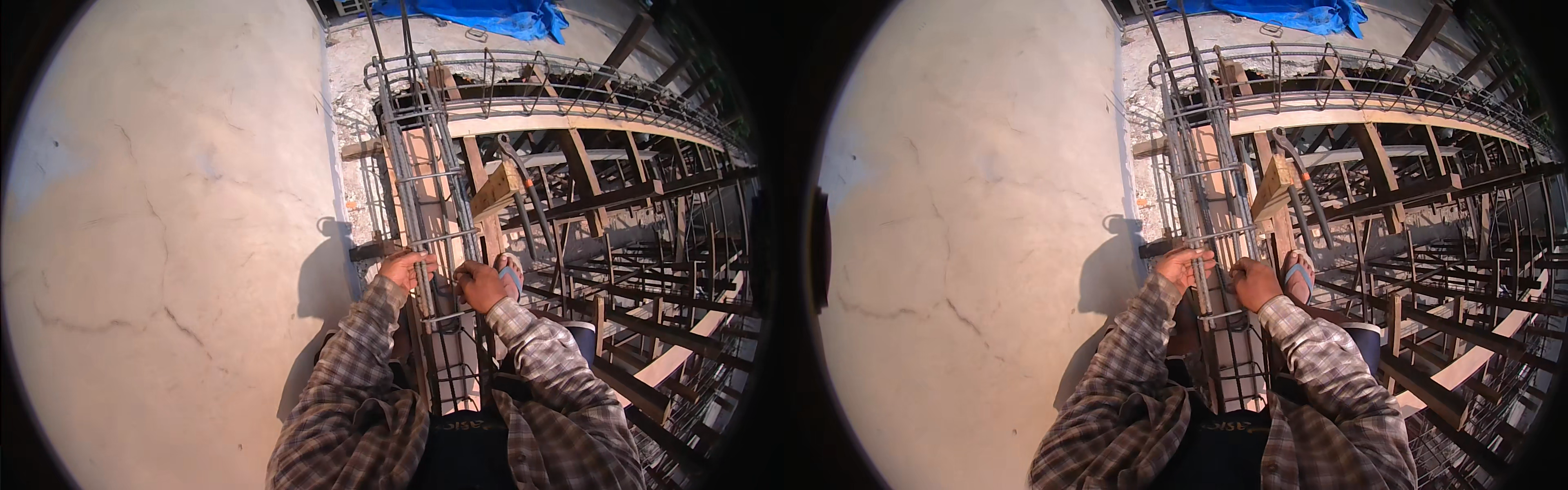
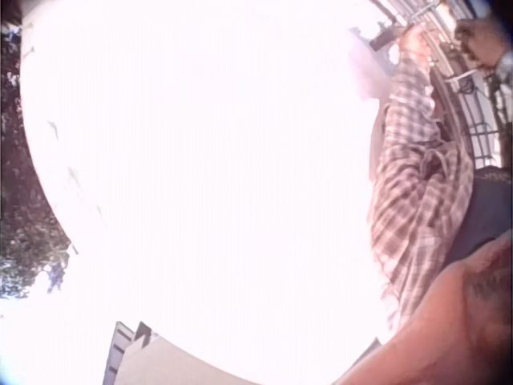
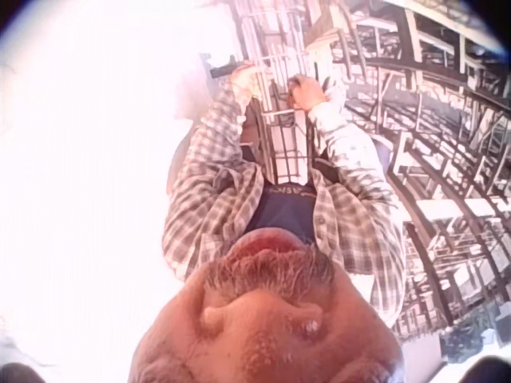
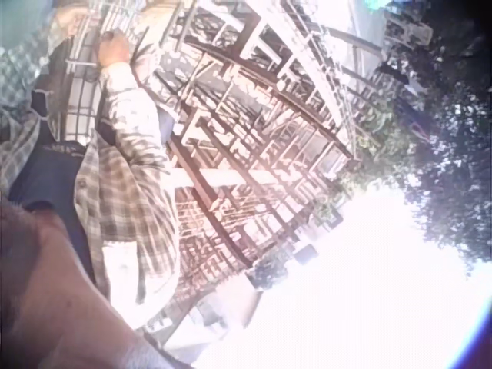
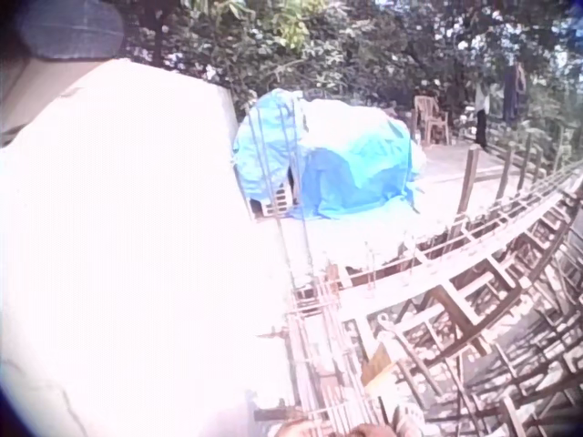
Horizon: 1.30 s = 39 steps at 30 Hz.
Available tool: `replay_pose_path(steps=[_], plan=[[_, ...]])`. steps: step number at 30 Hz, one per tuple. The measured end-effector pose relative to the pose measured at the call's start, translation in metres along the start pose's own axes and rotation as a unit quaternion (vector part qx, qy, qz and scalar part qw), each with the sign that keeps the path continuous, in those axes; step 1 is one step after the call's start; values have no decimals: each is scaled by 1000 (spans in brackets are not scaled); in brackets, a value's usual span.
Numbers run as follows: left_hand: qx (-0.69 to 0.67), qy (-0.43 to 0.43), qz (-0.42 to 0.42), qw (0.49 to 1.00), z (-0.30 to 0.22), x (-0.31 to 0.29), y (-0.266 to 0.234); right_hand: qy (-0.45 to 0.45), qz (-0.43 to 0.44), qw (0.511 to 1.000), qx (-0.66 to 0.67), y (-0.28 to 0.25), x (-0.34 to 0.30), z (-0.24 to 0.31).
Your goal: The person ties metal rebars together using a length of wire and pliers, twisting the wire to secure the joints.
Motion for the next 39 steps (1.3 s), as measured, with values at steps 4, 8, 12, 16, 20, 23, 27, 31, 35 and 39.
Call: replay_pose_path(steps=[4,8,12,16,20,23,27,31,35,39], plan=[[-9,-12,18,1000,4,-2,4,-108,-79,981,-139,-29,-6,18],[6,-20,50,999,3,1,0,-84,-36,996,1,-39,-4,31],[11,-24,49,998,3,-4,12,-99,-8,989,113,-37,-1,35],[33,12,34,999,11,-3,1,-58,9,986,157,-33,4,12],[38,10,37,999,4,-8,6,-62,-40,988,132,-43,6,-11],[43,15,10,999,14,-17,7,-95,-124,987,34,-51,-3,-5],[34,47,26,998,16,-18,4,-126,-209,950,-193,-70,-19,26],[27,-12,19,999,30,-26,3,-94,-176,910,-362,-52,-27,22],[52,11,42,998,27,-18,4,-121,-121,868,-466,-20,-28,8],[68,20,19,997,27,-16,-3,-156,-108,886,-423,-3,-31,26]])
Point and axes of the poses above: each hand's wrist, its own x-axis towards the middle knuckle, its own y-axis out of the palm, z = x × y, the point moved 8 cm from there along x, towards the middle knuckle, and after that the axes turned 2 degrees about -y, right-handed, at the moved point
